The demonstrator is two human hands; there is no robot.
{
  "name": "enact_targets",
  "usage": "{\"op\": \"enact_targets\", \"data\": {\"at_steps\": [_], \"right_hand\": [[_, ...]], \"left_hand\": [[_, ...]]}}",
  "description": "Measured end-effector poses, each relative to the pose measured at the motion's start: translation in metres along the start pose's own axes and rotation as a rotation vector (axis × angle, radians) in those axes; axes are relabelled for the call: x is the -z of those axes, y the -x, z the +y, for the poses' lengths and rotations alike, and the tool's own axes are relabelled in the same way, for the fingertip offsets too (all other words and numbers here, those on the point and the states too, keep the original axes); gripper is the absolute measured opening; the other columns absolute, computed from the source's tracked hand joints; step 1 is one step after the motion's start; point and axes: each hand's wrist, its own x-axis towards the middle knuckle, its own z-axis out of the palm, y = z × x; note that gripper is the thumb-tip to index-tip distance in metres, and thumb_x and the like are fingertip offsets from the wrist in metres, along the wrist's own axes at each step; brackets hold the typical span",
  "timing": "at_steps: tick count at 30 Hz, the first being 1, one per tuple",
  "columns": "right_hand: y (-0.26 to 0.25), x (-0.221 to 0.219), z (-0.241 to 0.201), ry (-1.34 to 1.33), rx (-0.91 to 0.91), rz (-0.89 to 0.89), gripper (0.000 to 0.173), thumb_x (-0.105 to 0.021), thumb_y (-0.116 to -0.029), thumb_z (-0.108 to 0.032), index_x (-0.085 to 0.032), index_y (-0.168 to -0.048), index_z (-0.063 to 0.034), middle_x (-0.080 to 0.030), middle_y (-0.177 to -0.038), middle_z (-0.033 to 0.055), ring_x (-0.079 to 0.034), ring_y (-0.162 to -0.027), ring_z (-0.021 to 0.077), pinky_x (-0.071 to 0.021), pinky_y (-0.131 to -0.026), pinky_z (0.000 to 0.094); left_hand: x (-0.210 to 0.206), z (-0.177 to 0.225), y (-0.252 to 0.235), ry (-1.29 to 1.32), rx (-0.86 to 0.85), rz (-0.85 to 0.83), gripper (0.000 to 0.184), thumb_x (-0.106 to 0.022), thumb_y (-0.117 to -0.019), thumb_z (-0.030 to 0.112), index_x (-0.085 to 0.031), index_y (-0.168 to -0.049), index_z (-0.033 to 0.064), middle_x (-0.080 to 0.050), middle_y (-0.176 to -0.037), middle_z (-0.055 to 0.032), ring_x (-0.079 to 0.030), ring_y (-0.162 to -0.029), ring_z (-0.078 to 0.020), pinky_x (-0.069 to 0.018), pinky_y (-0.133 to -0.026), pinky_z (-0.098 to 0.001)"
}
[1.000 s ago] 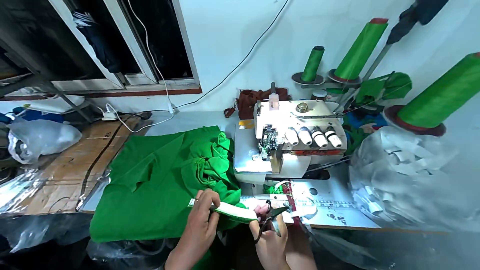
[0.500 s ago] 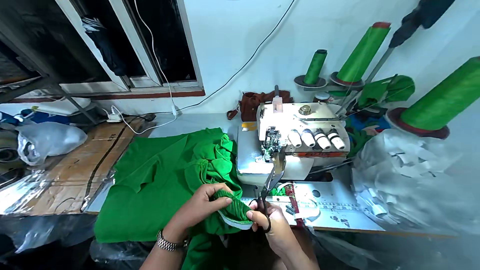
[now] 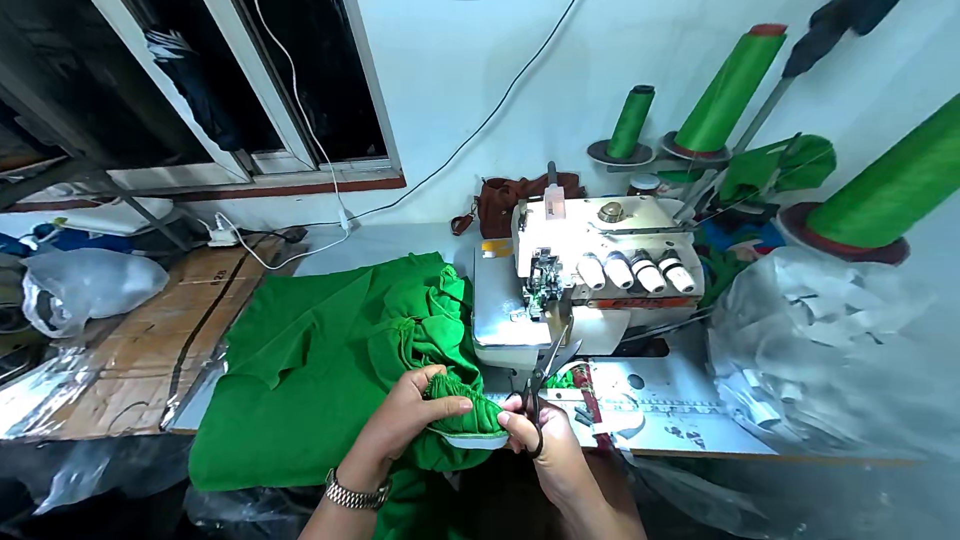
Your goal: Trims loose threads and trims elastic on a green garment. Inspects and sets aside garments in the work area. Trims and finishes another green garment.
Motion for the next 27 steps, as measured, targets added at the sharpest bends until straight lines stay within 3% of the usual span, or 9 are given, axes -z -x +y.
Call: {"op": "enact_targets", "data": {"at_steps": [8, 12, 15, 17, 20, 24, 27], "right_hand": [[0.004, 0.005, -0.005, 0.06, -0.009, -0.094, 0.012, -0.072, -0.084, -0.005, -0.072, -0.096, -0.0028, -0.069, -0.079, 0.0016, -0.061, -0.063, 0.0064, -0.053, -0.06, 0.021], [0.008, 0.013, -0.002, 0.056, -0.035, -0.17, 0.022, -0.071, -0.0829, -0.005, -0.067, -0.104, -0.0001, -0.071, -0.088, 0.0049, -0.067, -0.071, 0.0117, -0.0591, -0.067, 0.0272], [0.01, 0.013, 0.001, 0.061, -0.035, -0.114, 0.018, -0.069, -0.0826, -0.004, -0.067, -0.101, -0.0013, -0.07, -0.086, 0.0043, -0.067, -0.071, 0.0114, -0.0591, -0.067, 0.0268], [0.009, 0.014, 0.004, 0.069, -0.016, -0.084, 0.015, -0.069, -0.0834, -0.004, -0.068, -0.098, -0.0026, -0.07, -0.083, 0.0034, -0.067, -0.069, 0.011, -0.0586, -0.067, 0.0263], [0.009, 0.012, 0.002, 0.099, -0.003, -0.08, 0.014, -0.069, -0.084, -0.006, -0.067, -0.098, -0.0032, -0.069, -0.082, 0.0026, -0.066, -0.068, 0.0103, -0.0578, -0.065, 0.0255], [0.011, 0.008, 0.0, 0.139, 0.012, -0.105, 0.015, -0.07, -0.0854, -0.006, -0.066, -0.099, -0.0027, -0.069, -0.083, 0.0019, -0.065, -0.067, 0.0093, -0.0575, -0.064, 0.0251], [0.011, 0.011, -0.001, 0.28, 0.055, -0.105, 0.018, -0.075, -0.0868, -0.017, -0.067, -0.098, -0.0051, -0.068, -0.079, -0.0017, -0.065, -0.065, 0.0056, -0.057, -0.061, 0.0215]], "left_hand": [[-0.005, -0.004, -0.001, -0.009, 0.012, 0.067, 0.021, -0.078, -0.0795, -0.003, -0.061, -0.088, 0.005, -0.069, -0.084, -0.007, -0.068, -0.078, -0.0138, -0.0582, -0.074, -0.0297], [-0.002, -0.006, -0.002, -0.004, 0.012, 0.046, 0.029, -0.073, -0.0829, -0.006, -0.056, -0.102, 0.0062, -0.069, -0.085, -0.0086, -0.07, -0.079, -0.0153, -0.0585, -0.074, -0.0306], [-0.001, -0.007, -0.001, -0.031, 0.009, 0.007, 0.028, -0.067, -0.0885, -0.005, -0.063, -0.114, 0.0058, -0.073, -0.092, -0.0094, -0.07, -0.083, -0.015, -0.0582, -0.079, -0.03], [0.001, -0.009, -0.001, -0.058, -0.017, -0.03, 0.019, -0.065, -0.0911, -0.001, -0.071, -0.108, 0.0061, -0.073, -0.1, -0.0081, -0.069, -0.09, -0.0148, -0.0572, -0.083, -0.0302], [0.002, -0.007, -0.001, -0.07, -0.026, -0.055, 0.012, -0.071, -0.0881, 0.003, -0.074, -0.099, 0.0058, -0.073, -0.098, -0.0053, -0.068, -0.091, -0.0124, -0.0572, -0.083, -0.0283], [-0.004, -0.001, -0.001, -0.085, 0.03, -0.047, 0.024, -0.079, -0.0788, 0.003, -0.071, -0.102, 0.0053, -0.074, -0.089, -0.0047, -0.07, -0.084, -0.0121, -0.0579, -0.08, -0.0279], [-0.004, -0.003, -0.002, -0.095, 0.041, -0.064, 0.025, -0.079, -0.0805, 0.002, -0.072, -0.104, 0.005, -0.074, -0.086, -0.0039, -0.07, -0.082, -0.0113, -0.0579, -0.079, -0.0273]]}}
